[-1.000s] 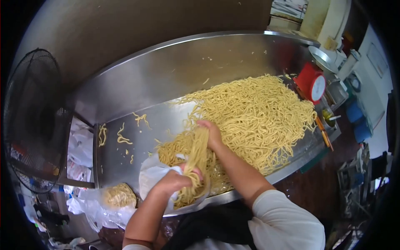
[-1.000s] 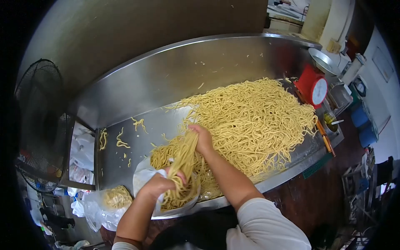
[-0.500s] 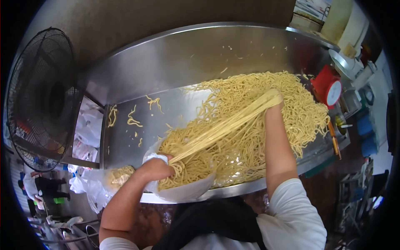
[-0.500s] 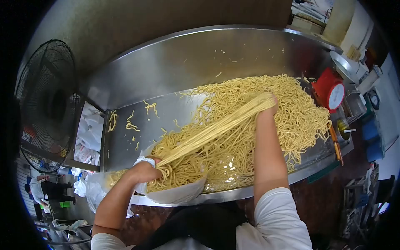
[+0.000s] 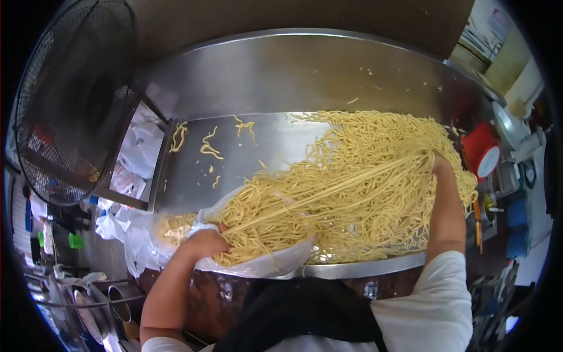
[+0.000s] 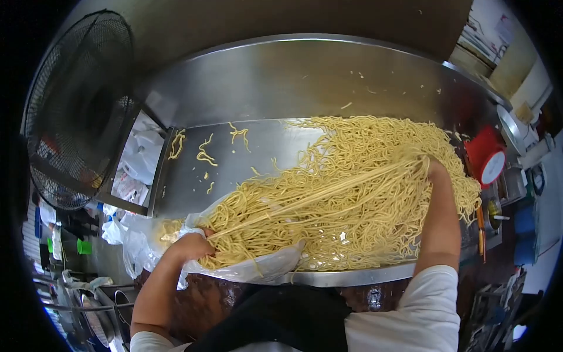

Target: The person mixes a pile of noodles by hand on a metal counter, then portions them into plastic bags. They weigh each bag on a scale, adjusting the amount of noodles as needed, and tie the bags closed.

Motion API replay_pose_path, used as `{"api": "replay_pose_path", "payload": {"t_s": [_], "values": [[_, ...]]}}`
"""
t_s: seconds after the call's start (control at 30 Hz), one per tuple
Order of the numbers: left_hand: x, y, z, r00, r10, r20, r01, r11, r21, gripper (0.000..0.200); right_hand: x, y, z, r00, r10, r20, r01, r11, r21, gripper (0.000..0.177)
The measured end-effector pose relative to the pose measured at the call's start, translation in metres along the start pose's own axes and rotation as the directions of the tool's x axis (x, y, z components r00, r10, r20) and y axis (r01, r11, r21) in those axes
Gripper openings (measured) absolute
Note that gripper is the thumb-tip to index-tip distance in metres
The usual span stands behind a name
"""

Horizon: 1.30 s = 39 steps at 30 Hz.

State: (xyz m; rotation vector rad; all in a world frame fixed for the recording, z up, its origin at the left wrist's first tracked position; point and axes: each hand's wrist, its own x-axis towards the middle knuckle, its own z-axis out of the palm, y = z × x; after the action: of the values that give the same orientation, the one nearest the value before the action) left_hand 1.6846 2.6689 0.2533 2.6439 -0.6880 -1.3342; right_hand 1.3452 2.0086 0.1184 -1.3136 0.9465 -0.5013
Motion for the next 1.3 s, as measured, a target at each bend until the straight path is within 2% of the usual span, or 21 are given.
{"api": "replay_pose_path", "payload": {"t_s": [0.03, 0.07, 0.1, 0.17, 0.23, 0.3, 0.4, 0.5, 0.53, 0.6, 0.73, 0.8, 0.83, 0.9, 0.97, 1.03, 1.13, 1.17, 1.2, 1.23, 1.3], "values": [[0.006, -0.009, 0.006, 0.999, 0.0, -0.052, -0.004, 0.997, -0.077, 0.047, -0.016, -0.039, 0.02, 0.983, 0.179, 0.038, -0.129, 0.825, -0.55, 0.042], [0.009, -0.012, 0.009, 0.999, -0.003, -0.051, -0.001, 0.997, -0.083, 0.047, -0.036, -0.081, 0.05, 0.94, 0.339, -0.032, -0.163, 0.365, -0.917, 0.038], [0.012, -0.012, 0.01, 0.999, 0.001, -0.041, -0.004, 0.998, -0.07, 0.046, -0.055, -0.118, 0.099, 0.923, 0.377, 0.075, 0.133, -0.129, -0.983, 0.045], [0.017, -0.013, 0.011, 0.999, 0.014, -0.038, -0.016, 0.998, -0.056, 0.046, -0.027, -0.109, 0.123, 0.923, 0.221, 0.314, 0.356, -0.184, -0.916, 0.052], [0.019, -0.015, 0.015, 0.997, 0.03, -0.067, -0.038, 0.993, -0.111, 0.045, -0.065, -0.124, 0.223, 0.88, 0.046, 0.472, 0.473, -0.014, -0.881, 0.061], [0.009, -0.006, 0.011, 0.998, 0.043, -0.044, -0.048, 0.989, -0.137, 0.05, -0.075, -0.098, 0.325, 0.759, -0.098, 0.643, 0.624, 0.391, -0.677, 0.053], [0.014, -0.019, 0.022, 0.996, 0.053, -0.068, -0.063, 0.985, -0.163, 0.052, -0.124, -0.051, 0.469, 0.609, -0.027, 0.793, 0.49, 0.799, -0.349, 0.045], [0.001, -0.014, 0.024, 0.982, 0.038, -0.184, -0.082, 0.968, -0.237, 0.043, -0.143, 0.02, 0.531, 0.594, 0.081, 0.801, 0.551, 0.684, -0.478, 0.08], [-0.006, -0.013, 0.025, 0.967, 0.018, -0.256, -0.099, 0.946, -0.308, 0.039, -0.156, 0.007, 0.521, 0.594, 0.089, 0.799, 0.543, 0.688, -0.481, 0.08], [0.014, -0.034, 0.036, 0.953, 0.038, -0.3, -0.156, 0.911, -0.381, 0.033, -0.167, -0.027, 0.483, 0.62, 0.352, 0.701, 0.597, 0.369, -0.713, 0.09], [0.042, -0.054, 0.054, 0.805, -0.013, -0.593, -0.353, 0.793, -0.496, 0.023, -0.191, -0.046, 0.386, 0.51, 0.579, 0.636, 0.532, 0.369, -0.762, 0.082], [0.03, -0.045, 0.043, 0.808, -0.008, -0.589, -0.342, 0.807, -0.481, 0.022, -0.226, -0.043, 0.348, 0.457, 0.261, 0.85, 0.663, 0.537, -0.522, 0.065], [0.022, -0.042, 0.038, 0.761, 0.115, -0.638, -0.393, 0.865, -0.313, 0.024, -0.238, -0.028, 0.343, 0.461, 0.26, 0.849, 0.661, 0.538, -0.524, 0.065], [-0.005, -0.031, 0.022, 0.711, 0.259, -0.653, -0.436, 0.892, -0.12, 0.026, -0.25, 0.008, 0.335, 0.592, 0.019, 0.806, 0.767, 0.292, -0.571, 0.047], [-0.039, -0.014, 0.002, 0.822, 0.359, -0.443, -0.487, 0.846, -0.217, 0.03, -0.254, 0.037, 0.336, 0.665, -0.022, 0.746, 0.718, 0.292, -0.631, 0.041], [-0.048, -0.007, -0.003, 0.782, 0.39, -0.487, -0.544, 0.807, -0.227, 0.031, -0.259, 0.029, 0.341, 0.724, -0.064, 0.687, 0.672, 0.288, -0.682, 0.036], [-0.072, 0.034, -0.014, 0.762, 0.379, -0.525, -0.618, 0.668, -0.415, 0.042, -0.264, -0.048, 0.359, 0.781, 0.081, 0.62, 0.46, 0.597, -0.657, 0.028], [-0.075, 0.053, -0.016, 0.706, 0.453, -0.544, -0.708, 0.428, -0.562, 0.049, -0.272, -0.076, 0.377, 0.768, 0.103, 0.633, 0.381, 0.72, -0.58, 0.028], [-0.08, 0.066, -0.016, 0.636, 0.514, -0.575, -0.728, 0.153, -0.669, 0.055, -0.283, -0.088, 0.404, 0.695, -0.076, 0.715, 0.497, 0.77, -0.401, 0.034], [-0.09, 0.075, -0.016, 0.631, 0.527, -0.569, -0.728, 0.15, -0.669, 0.055, -0.297, -0.088, 0.435, 0.635, -0.283, 0.719, 0.599, 0.768, -0.226, 0.031], [-0.104, 0.09, -0.019, 0.514, 0.579, -0.633, -0.776, 0.0, -0.631, 0.062, -0.328, -0.09, 0.475, 0.578, -0.251, 0.776, 0.244, 0.961, 0.13, 0.027]]}}
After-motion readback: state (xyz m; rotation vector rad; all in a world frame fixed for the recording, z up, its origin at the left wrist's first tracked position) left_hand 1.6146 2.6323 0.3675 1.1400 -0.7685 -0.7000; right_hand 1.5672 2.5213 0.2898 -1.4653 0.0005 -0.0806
